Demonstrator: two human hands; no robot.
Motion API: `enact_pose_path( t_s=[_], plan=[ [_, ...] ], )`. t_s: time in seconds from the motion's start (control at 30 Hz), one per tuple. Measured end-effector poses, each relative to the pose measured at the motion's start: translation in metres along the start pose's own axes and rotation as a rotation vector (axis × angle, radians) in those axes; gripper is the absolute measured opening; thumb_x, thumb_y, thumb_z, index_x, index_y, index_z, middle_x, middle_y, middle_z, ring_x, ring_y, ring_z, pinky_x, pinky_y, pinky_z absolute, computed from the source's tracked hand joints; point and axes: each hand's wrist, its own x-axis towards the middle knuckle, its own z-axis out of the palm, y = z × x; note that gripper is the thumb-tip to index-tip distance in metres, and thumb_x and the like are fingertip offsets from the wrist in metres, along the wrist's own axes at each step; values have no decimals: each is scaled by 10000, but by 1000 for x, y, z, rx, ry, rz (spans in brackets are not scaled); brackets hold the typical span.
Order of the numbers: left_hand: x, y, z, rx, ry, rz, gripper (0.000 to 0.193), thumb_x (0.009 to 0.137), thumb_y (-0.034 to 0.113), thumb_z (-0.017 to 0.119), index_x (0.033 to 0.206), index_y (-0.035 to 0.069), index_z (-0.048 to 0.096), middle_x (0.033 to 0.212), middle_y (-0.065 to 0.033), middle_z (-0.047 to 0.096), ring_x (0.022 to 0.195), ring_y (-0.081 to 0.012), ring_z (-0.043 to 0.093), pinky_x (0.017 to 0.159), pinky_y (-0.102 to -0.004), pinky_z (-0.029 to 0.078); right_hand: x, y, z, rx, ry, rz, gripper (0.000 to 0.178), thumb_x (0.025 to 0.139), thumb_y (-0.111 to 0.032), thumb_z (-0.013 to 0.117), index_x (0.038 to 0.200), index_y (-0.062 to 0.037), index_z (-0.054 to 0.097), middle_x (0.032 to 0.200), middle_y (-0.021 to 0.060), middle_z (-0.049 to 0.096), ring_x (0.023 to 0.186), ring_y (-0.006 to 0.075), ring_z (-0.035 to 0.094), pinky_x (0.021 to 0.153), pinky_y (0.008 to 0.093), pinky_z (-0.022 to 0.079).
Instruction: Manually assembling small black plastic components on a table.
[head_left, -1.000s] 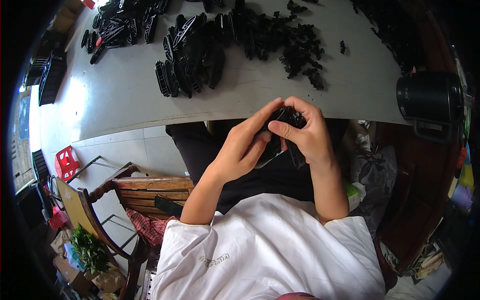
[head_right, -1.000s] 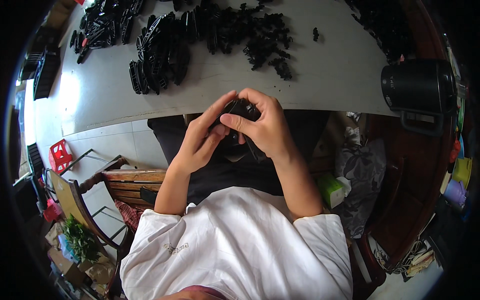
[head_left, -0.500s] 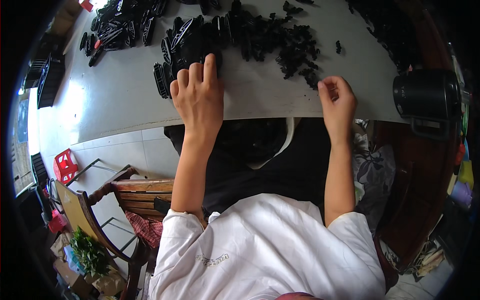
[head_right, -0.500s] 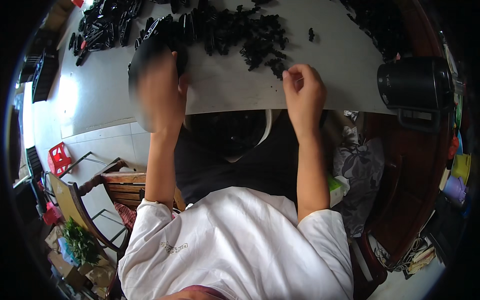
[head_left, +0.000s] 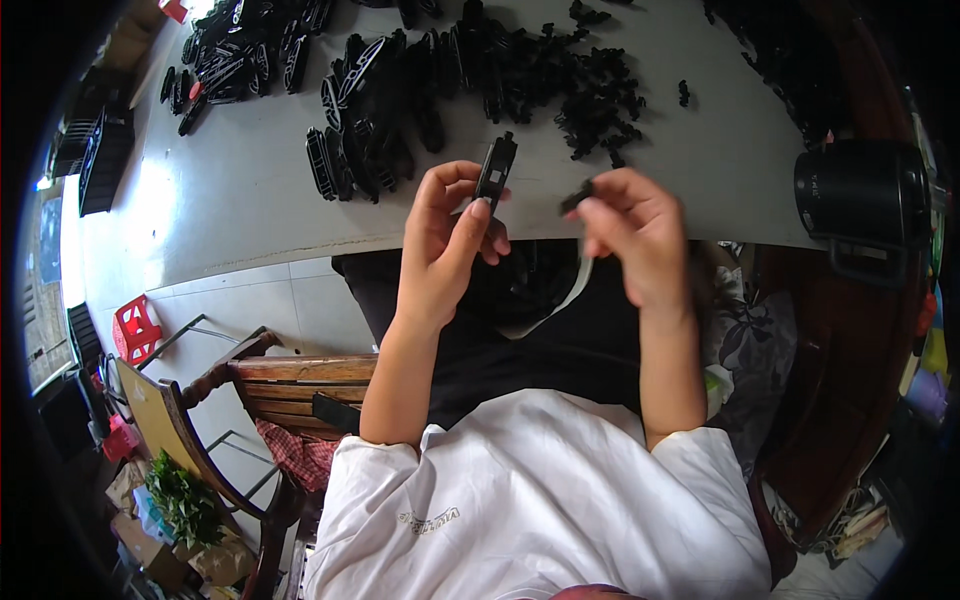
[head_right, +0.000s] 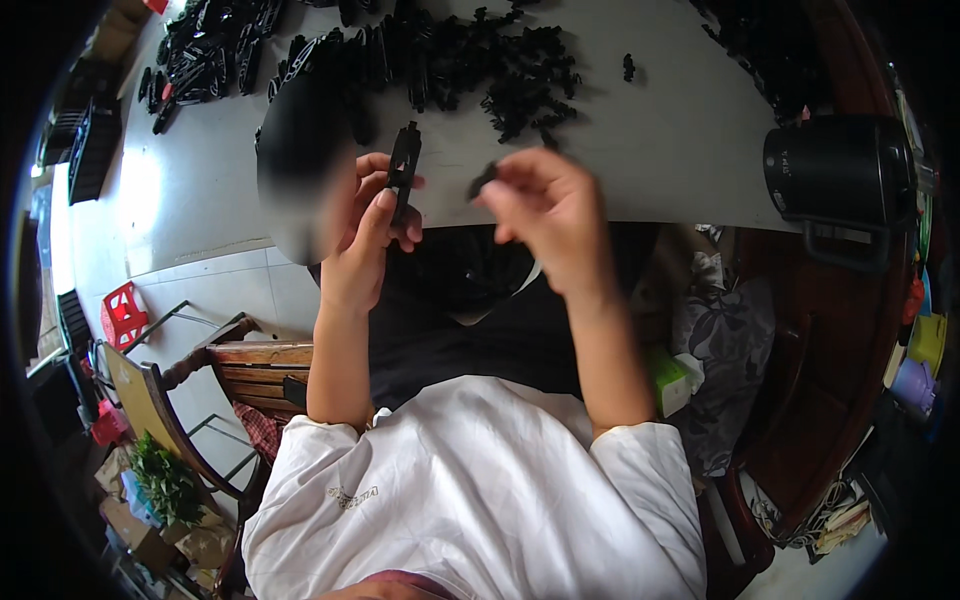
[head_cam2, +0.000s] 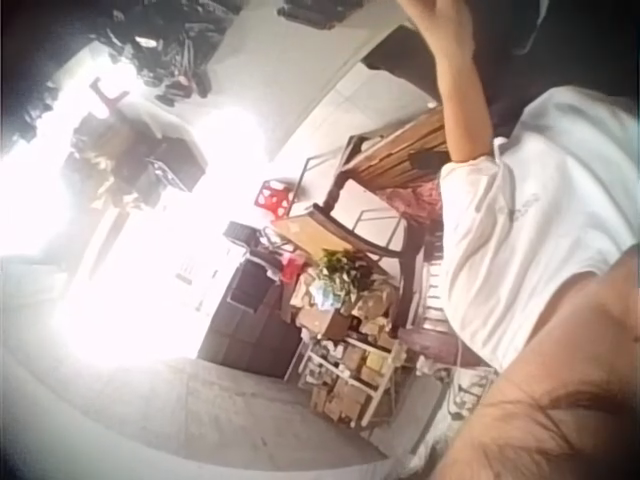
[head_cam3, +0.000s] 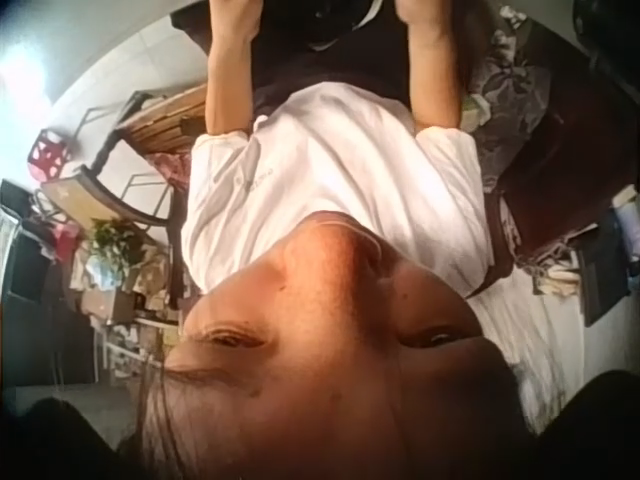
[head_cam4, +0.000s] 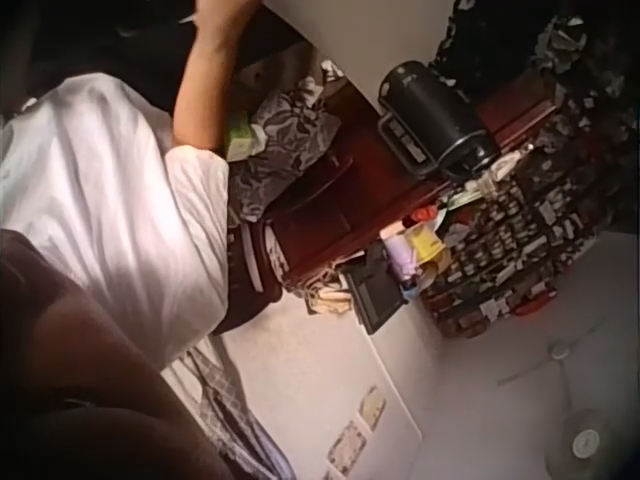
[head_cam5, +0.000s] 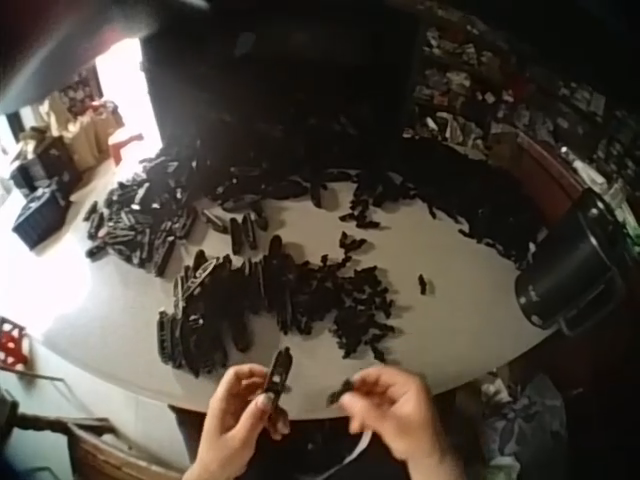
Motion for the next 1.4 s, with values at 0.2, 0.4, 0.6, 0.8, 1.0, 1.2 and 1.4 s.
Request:
enact_pose_path(
  t_s=[0.2, 0.4, 0.6, 0.8, 1.0, 1.2, 1.4],
  plan=[
    [-1, -7, 12, 125, -62, 51, 349, 947, 151, 420, 1262, 3, 398, 866, -19, 526, 698, -48, 433, 607, -175, 346, -9, -5, 29, 9, -151, 75, 63, 843, -26, 564, 885, -17, 519, 751, 36, 604, 595, 67, 579, 487, 193, 434],
    [-7, -5, 9, 572, -292, 246, 606, 868, -5, 460, 1423, -22, 218, 1354, -230, 397, 1276, -313, 398, 1040, -338, 303, -9, 1, 26, -255, -176, -75, 86, 844, -25, 563, 924, 1, 547, 802, 28, 565, 605, 40, 524, 514, 169, 428],
    [-10, -2, 9, 492, -312, 147, 594, 881, -12, 469, 1428, 10, 239, 1302, -221, 461, 1198, -325, 478, 993, -330, 355, -13, -7, 32, -254, -11, -75, 249, 797, 17, 645, 1020, 1, 535, 780, 31, 532, 622, 47, 551, 549, 177, 456],
    [-13, -1, 10, 410, -372, 146, 601, 855, 16, 496, 1418, 34, 288, 1236, -203, 519, 1115, -327, 535, 962, -321, 379, -9, 10, 12, 135, -170, 86, 215, 791, -85, 708, 949, -31, 574, 757, -4, 578, 608, 27, 534, 486, 160, 400],
    [-16, 7, 11, 513, -424, -31, 554, 851, 31, 482, 1391, 77, 365, 1095, -179, 597, 883, -322, 609, 804, -358, 457, -18, 13, 10, 105, -74, 50, 164, 795, -92, 689, 900, -43, 573, 770, -4, 584, 603, 47, 517, 536, 173, 413],
    [37, 12, -8, 1636, 289, 495, 462, 840, 195, 598, 1269, 79, 472, 808, -73, 514, 680, -225, 575, 536, -332, 469, 6, 0, -37, -248, 196, -303, 239, 714, 37, 555, 936, -37, 506, 864, 41, 549, 796, 132, 548, 724, 267, 458],
    [53, 7, -6, 1871, 366, 423, 262, 790, 205, 653, 1008, 106, 545, 817, -53, 528, 657, -186, 591, 489, -303, 473, 28, 4, -42, -1178, 144, -452, 258, 733, -90, 711, 936, -49, 557, 784, 68, 594, 651, 217, 571, 600, 325, 463]
  ],
)
